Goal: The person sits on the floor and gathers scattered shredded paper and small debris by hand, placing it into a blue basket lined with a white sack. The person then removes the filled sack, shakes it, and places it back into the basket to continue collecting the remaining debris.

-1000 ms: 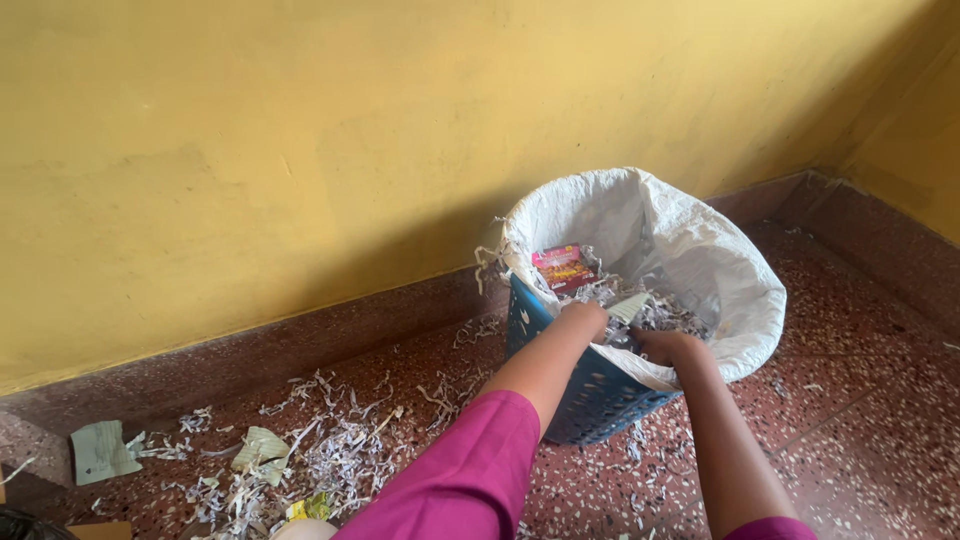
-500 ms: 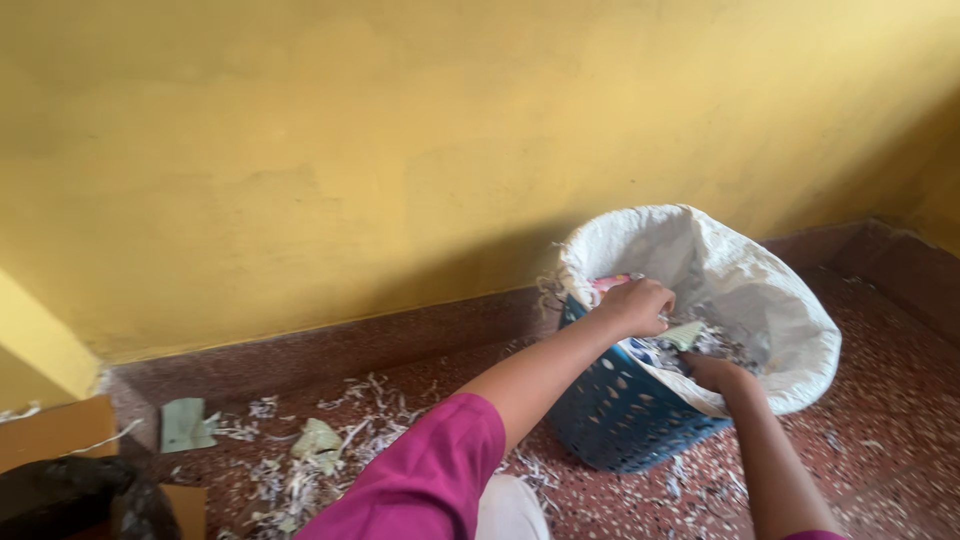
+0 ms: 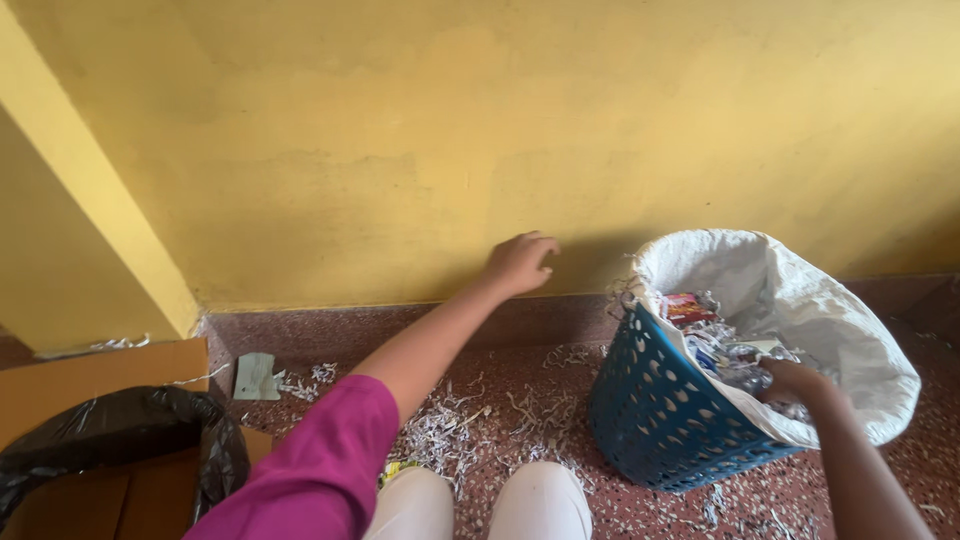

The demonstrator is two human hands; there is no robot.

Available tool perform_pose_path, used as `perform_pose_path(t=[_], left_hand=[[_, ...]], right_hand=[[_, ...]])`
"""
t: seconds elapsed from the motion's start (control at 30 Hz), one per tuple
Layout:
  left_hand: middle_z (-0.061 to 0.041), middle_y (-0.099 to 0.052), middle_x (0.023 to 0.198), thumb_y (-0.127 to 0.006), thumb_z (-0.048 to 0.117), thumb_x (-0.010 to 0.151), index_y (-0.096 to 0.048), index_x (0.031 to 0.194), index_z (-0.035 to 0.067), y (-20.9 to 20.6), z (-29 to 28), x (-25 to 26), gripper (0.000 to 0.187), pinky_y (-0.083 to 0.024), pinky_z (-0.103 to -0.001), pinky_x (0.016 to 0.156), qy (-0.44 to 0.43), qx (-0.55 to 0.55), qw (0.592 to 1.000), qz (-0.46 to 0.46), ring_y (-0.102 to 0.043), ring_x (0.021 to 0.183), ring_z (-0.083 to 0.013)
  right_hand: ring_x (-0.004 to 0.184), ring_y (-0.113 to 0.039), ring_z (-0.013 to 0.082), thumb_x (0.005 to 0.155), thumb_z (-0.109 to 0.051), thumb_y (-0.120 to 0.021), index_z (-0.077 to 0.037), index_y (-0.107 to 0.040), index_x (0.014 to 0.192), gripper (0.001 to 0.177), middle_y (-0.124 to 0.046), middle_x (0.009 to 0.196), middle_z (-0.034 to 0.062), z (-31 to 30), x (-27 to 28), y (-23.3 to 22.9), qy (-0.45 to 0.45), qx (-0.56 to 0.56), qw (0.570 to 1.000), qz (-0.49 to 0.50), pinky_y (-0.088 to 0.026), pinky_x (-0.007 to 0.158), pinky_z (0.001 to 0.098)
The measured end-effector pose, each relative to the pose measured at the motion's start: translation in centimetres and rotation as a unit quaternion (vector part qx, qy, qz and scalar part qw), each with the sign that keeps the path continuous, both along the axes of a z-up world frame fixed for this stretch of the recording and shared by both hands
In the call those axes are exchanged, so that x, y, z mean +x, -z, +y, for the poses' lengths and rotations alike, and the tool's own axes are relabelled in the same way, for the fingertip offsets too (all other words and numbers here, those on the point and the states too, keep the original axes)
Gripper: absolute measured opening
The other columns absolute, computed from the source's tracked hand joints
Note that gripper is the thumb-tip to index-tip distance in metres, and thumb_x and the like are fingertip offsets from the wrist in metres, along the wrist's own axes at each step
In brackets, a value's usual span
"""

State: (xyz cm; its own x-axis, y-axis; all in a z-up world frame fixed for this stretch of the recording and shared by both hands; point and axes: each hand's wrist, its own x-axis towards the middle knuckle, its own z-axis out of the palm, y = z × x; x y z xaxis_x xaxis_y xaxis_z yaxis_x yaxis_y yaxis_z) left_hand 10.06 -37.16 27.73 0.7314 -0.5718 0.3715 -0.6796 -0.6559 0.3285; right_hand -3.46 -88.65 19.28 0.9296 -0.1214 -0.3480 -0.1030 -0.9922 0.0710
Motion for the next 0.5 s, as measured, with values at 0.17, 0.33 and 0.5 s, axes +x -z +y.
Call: perform_pose_path(t=[0.17, 0.33, 0.5], left_hand=[[-0.005, -0.068, 0.116, -0.076, 0.016, 0.084, -0.067, 0.120, 0.016, 3.4, 10.6, 0.7, 0.037, -0.056, -0.042, 0.090, -0.111, 0.047, 0.992, 0.034, -0.067, 0.107, -0.0232], [-0.007, -0.066, 0.114, -0.078, 0.015, 0.078, -0.067, 0.116, 0.016, 7.1, 18.5, 0.6, 0.040, -0.053, -0.045, 0.092, -0.177, 0.043, 0.983, 0.039, -0.064, 0.112, -0.0270], [-0.007, -0.066, 0.115, -0.077, 0.014, 0.078, -0.066, 0.117, 0.016, 12.1, 24.2, -0.2, 0.041, -0.052, -0.046, 0.094, -0.215, 0.026, 0.975, 0.058, -0.063, 0.114, -0.0287]], right_hand=[[0.137, -0.062, 0.0215, 0.076, -0.037, -0.091, -0.046, -0.076, 0.125, 0.052, -0.068, 0.143, -0.0056, 3.8, 1.7, -7.1, 0.094, -0.122, 0.987, 0.039, -0.050, 0.116, 0.0434], [0.110, -0.072, 0.0293, 0.105, -0.039, -0.056, -0.033, -0.080, 0.111, 0.025, -0.076, 0.126, 0.0049, 15.6, 4.6, -11.6, 0.094, -0.101, 0.964, -0.228, -0.054, 0.095, 0.0508], [0.102, -0.074, 0.0241, 0.098, -0.032, -0.063, -0.024, -0.077, 0.110, 0.020, -0.076, 0.117, 0.0013, 29.2, 8.8, -9.5, -0.055, 0.027, 0.961, -0.269, -0.062, 0.083, 0.0443]])
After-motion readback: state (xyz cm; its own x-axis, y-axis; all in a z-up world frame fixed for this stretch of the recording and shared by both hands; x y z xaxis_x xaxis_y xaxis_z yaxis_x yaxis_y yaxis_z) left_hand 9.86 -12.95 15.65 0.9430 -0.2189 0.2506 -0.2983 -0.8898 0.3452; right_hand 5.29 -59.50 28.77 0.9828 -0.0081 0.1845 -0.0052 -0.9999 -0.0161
